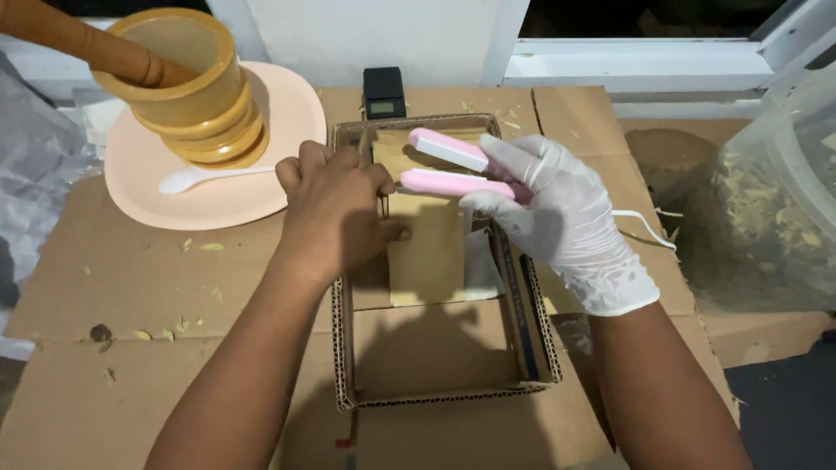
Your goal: Folding the tops of small tea bags and sealing them with a handheld heat sealer before placing them in a box.
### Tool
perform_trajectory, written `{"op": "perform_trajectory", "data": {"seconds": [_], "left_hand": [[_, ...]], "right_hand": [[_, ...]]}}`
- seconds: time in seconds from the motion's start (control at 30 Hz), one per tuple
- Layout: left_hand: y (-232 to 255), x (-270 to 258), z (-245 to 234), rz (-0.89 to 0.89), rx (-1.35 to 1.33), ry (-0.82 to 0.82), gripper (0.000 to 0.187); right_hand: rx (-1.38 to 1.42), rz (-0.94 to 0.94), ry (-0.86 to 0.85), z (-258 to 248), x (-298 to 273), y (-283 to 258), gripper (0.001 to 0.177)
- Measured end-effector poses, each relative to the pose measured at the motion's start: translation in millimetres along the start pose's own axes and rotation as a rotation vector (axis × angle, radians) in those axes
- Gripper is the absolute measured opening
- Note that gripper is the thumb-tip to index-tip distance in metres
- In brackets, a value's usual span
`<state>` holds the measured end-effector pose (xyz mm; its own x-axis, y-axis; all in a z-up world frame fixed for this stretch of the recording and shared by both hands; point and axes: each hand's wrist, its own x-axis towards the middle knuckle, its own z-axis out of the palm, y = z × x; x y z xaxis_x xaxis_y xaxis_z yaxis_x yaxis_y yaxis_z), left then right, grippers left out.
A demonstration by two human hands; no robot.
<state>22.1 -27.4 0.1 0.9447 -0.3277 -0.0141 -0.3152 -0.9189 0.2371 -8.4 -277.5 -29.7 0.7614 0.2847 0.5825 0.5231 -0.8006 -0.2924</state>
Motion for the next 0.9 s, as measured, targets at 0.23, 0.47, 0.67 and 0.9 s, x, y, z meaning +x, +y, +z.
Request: {"op": "perform_trajectory", "data": {"seconds": [0.23,0.47,0.67,0.9], "left_hand": [[-7,-8,-2,0.032,-0.265,0.086,0.035],[-5,-21,-9,0.100,-0.537,0.065,0.032],[2,-19,-12,0.014,-0.749,0.110,0.045],[3,-17,-9,-0.069,-0.913,0.045,0.045]], "right_hand": [[-0.069,0.013,-0.087,-17,9,-19,0.051],[0.084,-0.027,-0.047,-28,3,-16,0.049],[0.095,-0.140,-0.061,-24,2,-11,0.045],[0.124,-0.202,0.036,-15,-1,-12,0.037]]}}
